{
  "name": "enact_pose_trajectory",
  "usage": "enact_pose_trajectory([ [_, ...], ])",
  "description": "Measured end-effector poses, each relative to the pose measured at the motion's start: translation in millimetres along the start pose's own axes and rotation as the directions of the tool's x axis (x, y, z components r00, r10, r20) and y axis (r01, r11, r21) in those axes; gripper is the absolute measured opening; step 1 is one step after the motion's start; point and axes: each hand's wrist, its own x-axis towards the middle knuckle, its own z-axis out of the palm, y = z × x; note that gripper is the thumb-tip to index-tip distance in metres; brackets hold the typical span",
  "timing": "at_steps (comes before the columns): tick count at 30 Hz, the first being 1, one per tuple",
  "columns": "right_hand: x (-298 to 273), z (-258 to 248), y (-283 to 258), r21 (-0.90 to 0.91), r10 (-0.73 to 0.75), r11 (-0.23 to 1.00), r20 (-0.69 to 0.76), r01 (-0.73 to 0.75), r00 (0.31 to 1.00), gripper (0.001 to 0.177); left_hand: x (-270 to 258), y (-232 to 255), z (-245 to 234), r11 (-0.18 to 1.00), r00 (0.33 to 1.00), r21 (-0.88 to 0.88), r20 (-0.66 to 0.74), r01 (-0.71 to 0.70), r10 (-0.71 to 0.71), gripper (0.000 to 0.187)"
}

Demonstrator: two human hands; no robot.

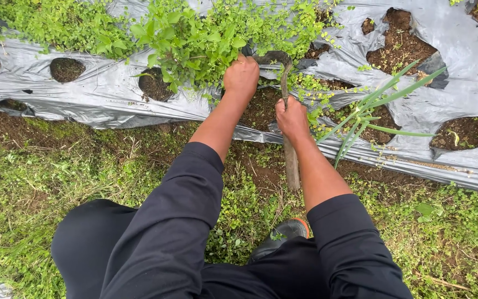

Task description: The person sits on the ground and uses a hoe to remove weeds growing around plants in a garden bed covered with plastic mulch. They repeatedly strike the soil with the hoe and pull out the weeds by hand, discarding them onto the ground.

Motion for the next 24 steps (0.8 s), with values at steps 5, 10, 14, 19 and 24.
enact_pose_trajectory([
  [5,0,2,2,0.004,0.01,1.0,0.009,-0.011,1.0,0.034,18,-4,36,0.999,0.989,0.039,-0.146,-0.027,0.032,0.02],
  [10,28,26,39,-0.009,-0.069,0.998,-0.059,0.068,0.996,0.041,-1,-12,21,0.985,0.837,0.15,-0.525,-0.09,0.156,0.016],
  [14,13,22,24,-0.026,-0.098,0.995,-0.065,0.096,0.993,0.045,-7,-15,18,0.973,0.726,0.209,-0.654,-0.096,0.212,0.011],
  [19,0,20,14,-0.056,-0.129,0.991,-0.098,0.124,0.987,0.048,-7,-17,22,0.962,0.599,0.256,-0.757,-0.097,0.261,0.01],
  [24,-7,19,8,-0.092,-0.149,0.986,-0.095,0.141,0.984,0.041,4,-20,41,0.944,0.562,0.304,-0.762,-0.129,0.322,0.007],
])
